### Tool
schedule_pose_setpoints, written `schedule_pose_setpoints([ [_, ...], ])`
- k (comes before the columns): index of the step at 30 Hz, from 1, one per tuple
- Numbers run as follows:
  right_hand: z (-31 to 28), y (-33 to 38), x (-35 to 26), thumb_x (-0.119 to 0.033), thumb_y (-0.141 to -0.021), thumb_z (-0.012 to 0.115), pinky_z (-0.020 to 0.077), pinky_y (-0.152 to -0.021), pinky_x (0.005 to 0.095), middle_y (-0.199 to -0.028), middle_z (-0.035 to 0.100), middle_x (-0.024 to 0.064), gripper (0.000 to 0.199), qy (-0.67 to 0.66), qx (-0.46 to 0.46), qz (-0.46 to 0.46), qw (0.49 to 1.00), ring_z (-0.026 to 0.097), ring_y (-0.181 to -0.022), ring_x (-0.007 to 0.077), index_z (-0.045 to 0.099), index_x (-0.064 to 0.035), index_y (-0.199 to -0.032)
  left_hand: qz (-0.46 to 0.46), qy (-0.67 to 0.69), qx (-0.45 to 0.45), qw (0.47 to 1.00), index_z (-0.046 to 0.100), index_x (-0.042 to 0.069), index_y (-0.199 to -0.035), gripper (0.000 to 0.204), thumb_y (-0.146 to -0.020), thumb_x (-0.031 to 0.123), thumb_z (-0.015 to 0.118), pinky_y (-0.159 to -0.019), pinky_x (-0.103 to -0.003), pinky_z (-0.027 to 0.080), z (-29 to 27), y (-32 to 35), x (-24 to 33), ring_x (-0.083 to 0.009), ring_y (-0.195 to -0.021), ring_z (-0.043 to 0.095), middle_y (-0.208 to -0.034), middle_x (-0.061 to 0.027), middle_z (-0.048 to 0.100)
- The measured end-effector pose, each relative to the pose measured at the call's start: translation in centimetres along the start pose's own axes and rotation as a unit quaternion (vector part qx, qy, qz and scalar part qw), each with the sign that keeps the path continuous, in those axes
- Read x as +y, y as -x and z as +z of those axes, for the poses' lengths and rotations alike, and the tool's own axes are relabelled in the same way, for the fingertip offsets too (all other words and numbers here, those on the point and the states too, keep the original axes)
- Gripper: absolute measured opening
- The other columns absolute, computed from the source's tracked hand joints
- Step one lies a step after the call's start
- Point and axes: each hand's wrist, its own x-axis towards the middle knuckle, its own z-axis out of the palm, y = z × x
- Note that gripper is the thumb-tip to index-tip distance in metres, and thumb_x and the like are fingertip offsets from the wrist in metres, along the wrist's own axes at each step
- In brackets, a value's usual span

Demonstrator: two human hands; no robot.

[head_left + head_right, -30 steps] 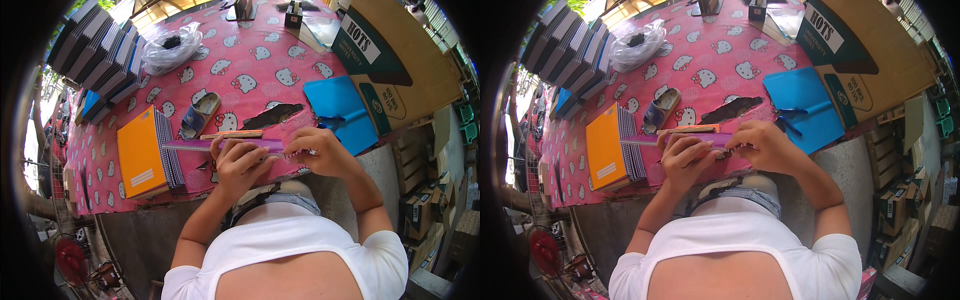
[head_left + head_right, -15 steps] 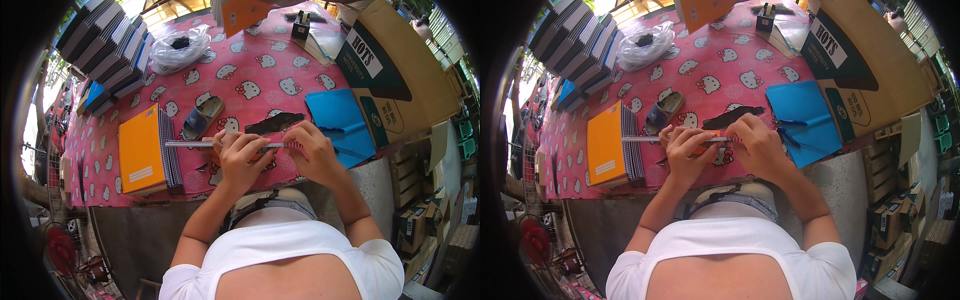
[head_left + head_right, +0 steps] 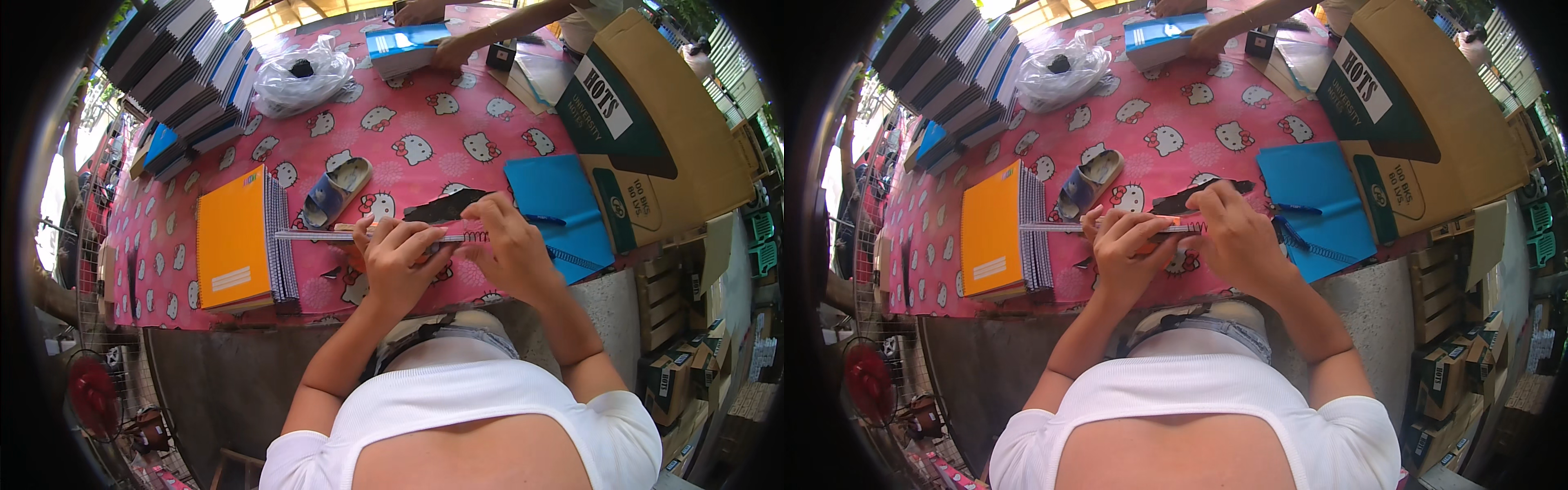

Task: The person prepares notebooks by aligning them, using pliers to trim or adjust the spiral binding, and stacking them.

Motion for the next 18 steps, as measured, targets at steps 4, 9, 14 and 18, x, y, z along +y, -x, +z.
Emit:
schedule_pose_setpoints([
  [4,0.6,0.1,-0.4,-0.012,-0.076,0.069,0.0478,-0.060,0.0369,-0.081,0.054,0.0068,0.015,0.019,-0.020,0.005,1.000,0.060,-0.080,0.0269,0.059,-0.0069,-0.086,-0.002,0.007,0.016,1.000,0.073,0.017,-0.086,0.024,-0.062,0.017,0.078,-0.094,-0.041,0.028,0.1,0.3,-0.1,-0.0138,-0.077,0.058,-0.080,0.0040,0.067],
  [9,0.4,-0.5,-0.9,-0.015,-0.073,0.072,0.0483,-0.063,0.0363,-0.082,0.056,0.0060,0.020,0.018,0.004,-0.013,1.000,0.059,-0.083,0.0260,0.059,-0.0058,-0.085,0.005,-0.001,0.004,1.000,0.072,0.017,-0.087,0.022,-0.066,0.022,0.079,-0.093,-0.041,0.029,0.1,0.3,0.0,-0.0152,-0.078,0.057,-0.080,0.0033,0.066],
  [14,0.3,-0.7,-0.8,-0.013,-0.072,0.072,0.0479,-0.065,0.0380,-0.079,0.056,0.0060,0.018,-0.008,-0.005,0.002,1.000,0.059,-0.080,0.0256,0.059,-0.0051,-0.080,0.002,-0.004,0.003,1.000,0.072,0.017,-0.088,0.024,-0.065,0.020,0.079,-0.093,-0.041,0.029,-0.1,0.0,0.1,-0.0143,-0.077,0.057,-0.080,0.0033,0.066],
  [18,1.1,-0.5,-0.7,-0.010,-0.073,0.070,0.0466,-0.066,0.0374,-0.075,0.058,0.0059,0.011,-0.034,0.057,0.005,0.998,0.059,-0.077,0.0254,0.061,-0.0062,-0.076,-0.018,0.000,0.002,1.000,0.072,0.016,-0.093,0.031,-0.063,0.016,0.079,-0.095,-0.041,0.029,0.0,-0.1,0.1,-0.0133,-0.076,0.059,-0.079,0.0029,0.067],
])
